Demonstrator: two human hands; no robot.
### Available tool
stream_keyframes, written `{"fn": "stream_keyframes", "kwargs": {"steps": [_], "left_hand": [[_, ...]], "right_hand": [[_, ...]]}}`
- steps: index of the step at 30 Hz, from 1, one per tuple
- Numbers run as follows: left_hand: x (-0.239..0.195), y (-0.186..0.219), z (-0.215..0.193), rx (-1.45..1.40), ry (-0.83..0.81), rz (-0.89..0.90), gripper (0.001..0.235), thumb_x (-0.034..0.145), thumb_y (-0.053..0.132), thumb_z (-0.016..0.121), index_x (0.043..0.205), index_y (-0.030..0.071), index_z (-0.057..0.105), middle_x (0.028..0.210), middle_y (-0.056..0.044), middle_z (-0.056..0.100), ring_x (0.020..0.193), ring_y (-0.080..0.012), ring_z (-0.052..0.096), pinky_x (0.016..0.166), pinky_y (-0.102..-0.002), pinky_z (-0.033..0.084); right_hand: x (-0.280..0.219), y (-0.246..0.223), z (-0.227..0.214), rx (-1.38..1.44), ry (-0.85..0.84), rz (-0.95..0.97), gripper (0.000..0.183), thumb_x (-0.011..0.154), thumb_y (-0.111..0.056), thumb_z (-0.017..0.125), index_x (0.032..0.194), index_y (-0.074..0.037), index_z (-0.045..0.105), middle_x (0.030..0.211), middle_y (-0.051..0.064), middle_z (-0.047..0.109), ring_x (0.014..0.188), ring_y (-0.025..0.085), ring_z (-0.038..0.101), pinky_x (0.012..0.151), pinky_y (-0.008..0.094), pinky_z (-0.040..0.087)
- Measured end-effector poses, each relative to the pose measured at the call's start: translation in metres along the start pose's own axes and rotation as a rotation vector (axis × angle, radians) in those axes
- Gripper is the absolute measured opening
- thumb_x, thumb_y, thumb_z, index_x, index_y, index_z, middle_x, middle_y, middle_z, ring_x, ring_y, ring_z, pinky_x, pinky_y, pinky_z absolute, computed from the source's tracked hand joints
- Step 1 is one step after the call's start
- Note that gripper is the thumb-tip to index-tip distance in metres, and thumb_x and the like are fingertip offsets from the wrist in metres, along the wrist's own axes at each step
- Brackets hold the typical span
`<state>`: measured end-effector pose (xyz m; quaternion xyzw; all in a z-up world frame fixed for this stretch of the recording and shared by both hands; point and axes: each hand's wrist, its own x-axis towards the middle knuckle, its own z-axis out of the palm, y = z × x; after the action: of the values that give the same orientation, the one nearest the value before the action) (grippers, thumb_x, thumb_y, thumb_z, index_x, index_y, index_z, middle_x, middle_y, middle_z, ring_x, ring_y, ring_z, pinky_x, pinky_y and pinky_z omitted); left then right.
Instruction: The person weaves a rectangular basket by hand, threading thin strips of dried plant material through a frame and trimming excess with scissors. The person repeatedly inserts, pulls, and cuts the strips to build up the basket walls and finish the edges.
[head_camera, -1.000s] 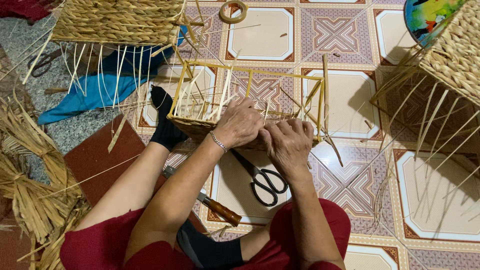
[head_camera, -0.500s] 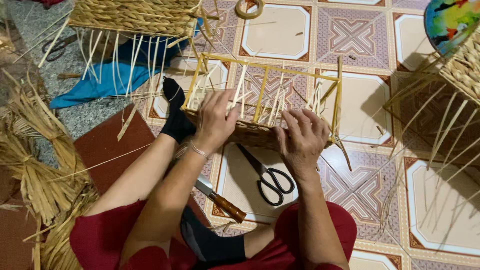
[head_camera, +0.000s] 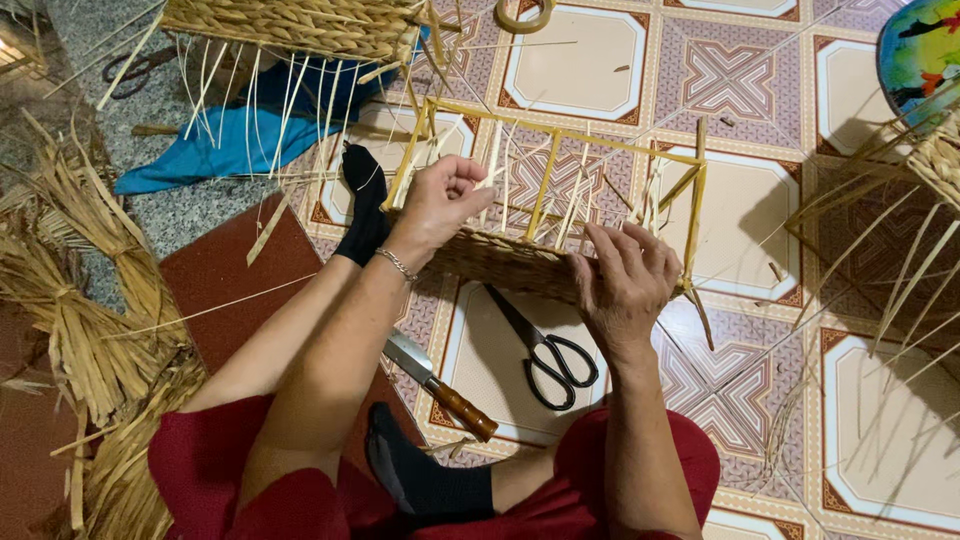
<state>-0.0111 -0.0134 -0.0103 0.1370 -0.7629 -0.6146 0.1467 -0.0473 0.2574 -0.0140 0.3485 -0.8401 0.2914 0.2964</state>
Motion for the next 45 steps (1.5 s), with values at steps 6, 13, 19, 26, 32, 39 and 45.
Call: {"fn": "stream_keyframes", "kwargs": {"steps": [6, 13, 19, 26, 32, 39, 45], "left_hand": [[0.004, 0.005, -0.009, -0.102, -0.157, -0.139, 0.019, 0.089, 0.010, 0.074, 0.106, 0.003, 0.073, 0.082, 0.008, 0.071, 0.070, 0.0004, 0.060, 0.061, -0.016, 0.049], [0.019, -0.011, 0.005, -0.077, 0.099, -0.096, 0.015, 0.091, 0.007, 0.075, 0.103, -0.003, 0.070, 0.083, -0.004, 0.070, 0.068, -0.0072, 0.060, 0.057, -0.021, 0.049], [0.036, -0.014, 0.008, -0.047, 0.029, -0.055, 0.033, 0.080, 0.002, 0.077, 0.111, -0.003, 0.064, 0.087, -0.008, 0.074, 0.074, -0.0118, 0.070, 0.063, -0.024, 0.058], [0.060, -0.010, 0.016, 0.734, -0.210, -0.315, 0.028, 0.082, 0.009, 0.066, 0.108, 0.002, 0.073, 0.103, -0.020, 0.075, 0.092, -0.0281, 0.074, 0.089, -0.038, 0.058], [0.066, 0.000, 0.028, 1.126, -0.491, -0.378, 0.024, 0.082, 0.005, 0.064, 0.102, -0.005, 0.072, 0.107, -0.025, 0.071, 0.101, -0.0348, 0.070, 0.090, -0.042, 0.057], [0.052, -0.004, 0.028, 0.841, -0.011, 0.054, 0.016, 0.101, 0.006, 0.055, 0.104, -0.004, 0.067, 0.095, -0.018, 0.065, 0.085, -0.0292, 0.067, 0.068, -0.038, 0.061], [0.050, -0.016, 0.038, 1.015, 0.279, 1.002, 0.020, 0.094, 0.022, 0.063, 0.100, 0.003, 0.065, 0.113, -0.015, 0.064, 0.107, -0.0287, 0.061, 0.085, -0.047, 0.056]], "right_hand": [[-0.001, 0.001, 0.001, -0.007, -0.007, -0.014, 0.036, 0.095, -0.026, 0.081, 0.127, -0.012, 0.073, 0.117, 0.003, 0.073, 0.120, 0.025, 0.061, 0.107, 0.042, 0.037], [-0.002, 0.004, 0.004, -0.027, -0.016, -0.016, 0.034, 0.099, -0.030, 0.079, 0.127, -0.013, 0.073, 0.117, 0.004, 0.074, 0.121, 0.024, 0.061, 0.107, 0.041, 0.036], [-0.001, 0.002, 0.001, -0.015, -0.018, -0.012, 0.035, 0.098, -0.029, 0.079, 0.127, -0.012, 0.073, 0.115, 0.004, 0.074, 0.120, 0.025, 0.061, 0.107, 0.041, 0.036], [0.000, 0.001, 0.001, -0.021, -0.023, -0.012, 0.036, 0.096, -0.029, 0.080, 0.126, -0.012, 0.074, 0.115, 0.004, 0.074, 0.119, 0.025, 0.062, 0.107, 0.042, 0.036], [0.000, 0.000, 0.000, -0.011, -0.023, -0.006, 0.036, 0.096, -0.029, 0.080, 0.127, -0.012, 0.074, 0.116, 0.004, 0.074, 0.120, 0.025, 0.061, 0.108, 0.042, 0.035], [0.000, 0.001, 0.002, -0.008, -0.014, -0.015, 0.036, 0.096, -0.031, 0.080, 0.127, -0.013, 0.073, 0.115, 0.003, 0.074, 0.119, 0.023, 0.062, 0.109, 0.042, 0.034], [0.001, 0.000, 0.001, -0.035, -0.025, -0.012, 0.035, 0.097, -0.030, 0.080, 0.127, -0.012, 0.074, 0.112, 0.003, 0.074, 0.117, 0.023, 0.062, 0.107, 0.042, 0.034]]}}
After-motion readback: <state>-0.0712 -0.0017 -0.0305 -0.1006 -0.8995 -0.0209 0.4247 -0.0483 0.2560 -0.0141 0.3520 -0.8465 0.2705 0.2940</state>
